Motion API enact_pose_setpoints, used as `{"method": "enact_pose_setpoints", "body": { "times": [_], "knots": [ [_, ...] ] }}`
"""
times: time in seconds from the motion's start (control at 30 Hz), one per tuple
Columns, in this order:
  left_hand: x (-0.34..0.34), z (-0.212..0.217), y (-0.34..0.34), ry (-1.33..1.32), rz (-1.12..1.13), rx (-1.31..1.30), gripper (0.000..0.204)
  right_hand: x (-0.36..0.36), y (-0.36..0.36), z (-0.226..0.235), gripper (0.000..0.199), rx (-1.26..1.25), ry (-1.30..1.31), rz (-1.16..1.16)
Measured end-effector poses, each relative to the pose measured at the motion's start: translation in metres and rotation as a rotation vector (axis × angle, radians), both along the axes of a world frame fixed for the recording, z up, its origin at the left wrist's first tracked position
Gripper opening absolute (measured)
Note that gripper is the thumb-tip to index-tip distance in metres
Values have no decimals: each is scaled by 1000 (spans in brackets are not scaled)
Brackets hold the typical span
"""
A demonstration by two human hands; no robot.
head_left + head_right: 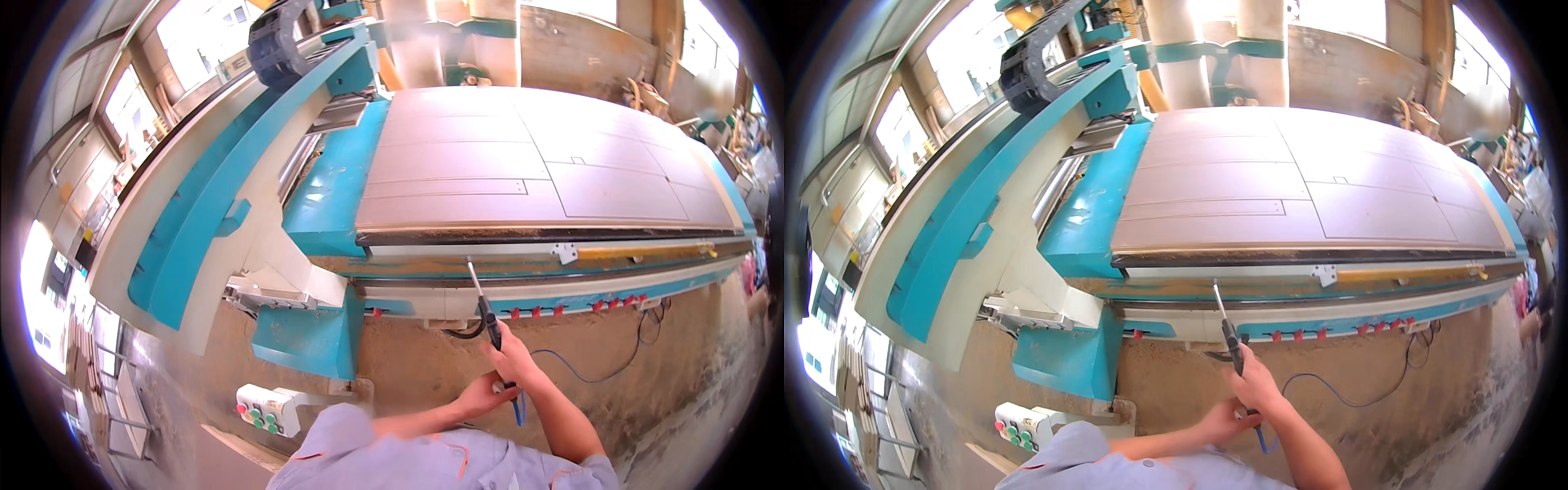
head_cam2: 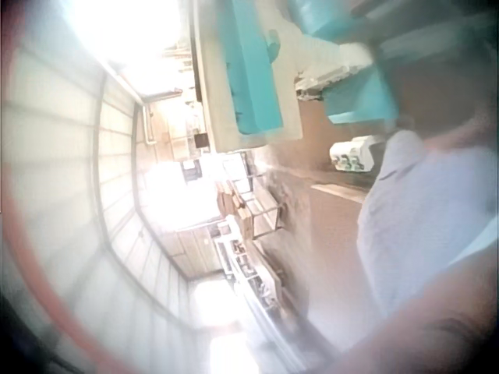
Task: The person applies small white labels to multiple cut wood panels on a large machine table, then walks to a scrap pile to discard a paper slip before returning to handle additional panels.
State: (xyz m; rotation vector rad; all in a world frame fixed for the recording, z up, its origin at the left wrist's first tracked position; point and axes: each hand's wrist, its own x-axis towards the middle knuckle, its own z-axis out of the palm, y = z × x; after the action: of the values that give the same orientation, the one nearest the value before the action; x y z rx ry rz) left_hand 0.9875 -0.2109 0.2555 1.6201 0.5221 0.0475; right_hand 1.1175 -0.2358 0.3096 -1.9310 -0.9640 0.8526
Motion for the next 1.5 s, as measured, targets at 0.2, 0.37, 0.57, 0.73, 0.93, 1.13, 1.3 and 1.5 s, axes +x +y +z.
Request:
{"method": "enact_pose_setpoints", "body": {
  "times": [0.2,0.37,0.57,0.73,0.93,1.13,1.3,1.5],
  "knots": [
    [-30,-32,28,208,83,319,58,60,52,-24,41,-16,-112,36],
    [-32,-58,7,244,273,287,57,153,42,-4,37,4,-177,-146],
    [14,-49,-55,261,359,296,55,303,-31,-35,33,86,-139,-305],
    [68,-31,-107,261,364,217,52,389,-143,-13,20,85,-49,-518],
    [137,-44,-130,151,313,191,39,474,-275,-10,29,74,-23,-725],
    [229,-26,-168,204,153,121,42,549,-389,-10,30,17,-69,-902],
    [324,-63,-186,152,-54,181,41,607,-475,6,32,39,-138,-1077],
    [471,-78,-219,186,-244,142,43,692,-551,22,23,2,-143,-1189]
  ]
}}
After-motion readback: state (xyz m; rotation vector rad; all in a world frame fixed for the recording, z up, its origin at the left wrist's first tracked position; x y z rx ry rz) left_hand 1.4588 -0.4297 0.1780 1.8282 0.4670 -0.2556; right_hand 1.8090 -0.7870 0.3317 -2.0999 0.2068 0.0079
